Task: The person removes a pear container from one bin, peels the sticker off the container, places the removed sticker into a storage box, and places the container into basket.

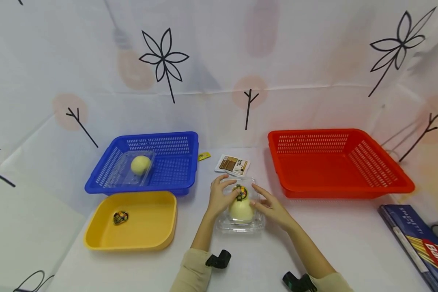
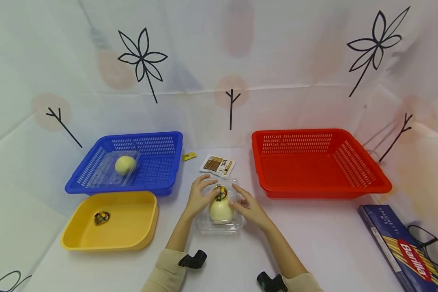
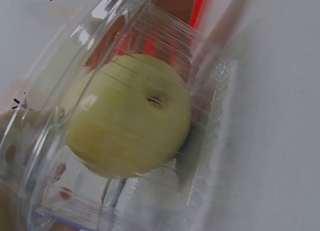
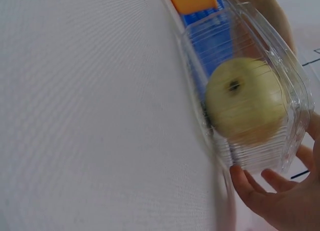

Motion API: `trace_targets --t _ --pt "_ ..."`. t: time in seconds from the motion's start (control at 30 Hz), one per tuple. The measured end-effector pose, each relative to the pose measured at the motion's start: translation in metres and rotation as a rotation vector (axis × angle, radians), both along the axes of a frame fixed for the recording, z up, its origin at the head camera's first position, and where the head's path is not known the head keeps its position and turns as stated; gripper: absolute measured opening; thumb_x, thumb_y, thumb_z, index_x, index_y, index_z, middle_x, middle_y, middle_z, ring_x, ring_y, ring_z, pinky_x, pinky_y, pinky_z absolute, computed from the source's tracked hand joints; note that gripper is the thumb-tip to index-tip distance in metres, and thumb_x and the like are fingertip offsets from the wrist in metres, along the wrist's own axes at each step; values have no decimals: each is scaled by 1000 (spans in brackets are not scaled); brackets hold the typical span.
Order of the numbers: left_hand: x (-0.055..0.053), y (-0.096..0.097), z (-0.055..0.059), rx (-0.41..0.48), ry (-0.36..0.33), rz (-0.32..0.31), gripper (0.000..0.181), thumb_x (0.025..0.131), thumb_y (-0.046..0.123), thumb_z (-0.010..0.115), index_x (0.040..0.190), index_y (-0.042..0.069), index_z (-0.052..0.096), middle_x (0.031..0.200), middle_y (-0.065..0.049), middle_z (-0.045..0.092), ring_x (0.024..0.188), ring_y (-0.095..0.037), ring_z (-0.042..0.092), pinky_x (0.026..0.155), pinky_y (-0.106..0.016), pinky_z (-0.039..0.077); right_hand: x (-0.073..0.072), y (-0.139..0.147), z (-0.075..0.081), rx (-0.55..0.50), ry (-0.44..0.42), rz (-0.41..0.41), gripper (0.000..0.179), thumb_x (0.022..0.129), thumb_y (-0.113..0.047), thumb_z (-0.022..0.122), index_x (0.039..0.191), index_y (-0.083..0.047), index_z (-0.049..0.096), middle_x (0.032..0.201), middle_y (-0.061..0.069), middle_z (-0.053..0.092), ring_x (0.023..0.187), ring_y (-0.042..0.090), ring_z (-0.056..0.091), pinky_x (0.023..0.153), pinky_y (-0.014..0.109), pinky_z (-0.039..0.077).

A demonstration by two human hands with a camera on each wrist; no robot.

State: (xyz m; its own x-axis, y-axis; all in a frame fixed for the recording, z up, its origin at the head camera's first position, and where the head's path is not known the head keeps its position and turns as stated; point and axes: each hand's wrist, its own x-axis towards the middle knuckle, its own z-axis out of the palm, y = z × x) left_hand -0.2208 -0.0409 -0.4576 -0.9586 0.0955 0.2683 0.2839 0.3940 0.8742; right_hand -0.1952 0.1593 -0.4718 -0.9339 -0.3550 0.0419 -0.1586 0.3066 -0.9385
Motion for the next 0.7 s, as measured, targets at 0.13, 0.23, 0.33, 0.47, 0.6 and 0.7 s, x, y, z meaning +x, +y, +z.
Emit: trace_targets --t 0.13,0.23,0.33,0.47,0.6,0.7 --pt "-1 -1 -3 -3 29 -5 35 78 19 71 109 1 69 132 -19 48 127 -36 34 102 -57 29 0 0 -3 -18 -6 2 64 92 -23 58 147 -7 29 148 27 27 114 49 50 93 59 41" --pt "-2 -1 -4 3 41 -5 34 78 19 71 107 2 70 132 -19 48 127 -36 34 103 -56 28 0 0 -3 -32 -5 -1 64 92 -22 58 147 -7 29 148 27 27 114 49 51 94 60 40" --pt "-2 -2 -6 14 42 -6 31 78 19 72 105 2 70 133 -19 48 128 -35 33 103 -56 28 -1 0 -5 -39 -10 -4 64 92 -22 59 147 -8 29 148 26 27 114 48 50 94 60 40" --pt "-2 -3 -7 26 33 -8 28 79 19 73 102 3 71 134 -18 48 129 -34 32 104 -55 27 -1 1 -8 -44 -12 -3 64 92 -22 59 147 -8 29 148 26 26 114 48 50 94 59 41" --pt "-1 -3 -8 39 32 -12 27 78 19 73 99 2 71 133 -19 48 129 -34 32 104 -55 26 -2 1 -10 -43 -4 -1 64 92 -21 59 147 -8 29 148 27 26 114 48 50 94 58 41" --pt "-2 -3 -7 47 32 -12 25 78 18 73 97 2 71 133 -19 48 128 -35 32 103 -56 26 -2 1 -11 -44 2 -3 63 92 -21 58 147 -8 29 148 27 27 114 48 50 94 59 41"
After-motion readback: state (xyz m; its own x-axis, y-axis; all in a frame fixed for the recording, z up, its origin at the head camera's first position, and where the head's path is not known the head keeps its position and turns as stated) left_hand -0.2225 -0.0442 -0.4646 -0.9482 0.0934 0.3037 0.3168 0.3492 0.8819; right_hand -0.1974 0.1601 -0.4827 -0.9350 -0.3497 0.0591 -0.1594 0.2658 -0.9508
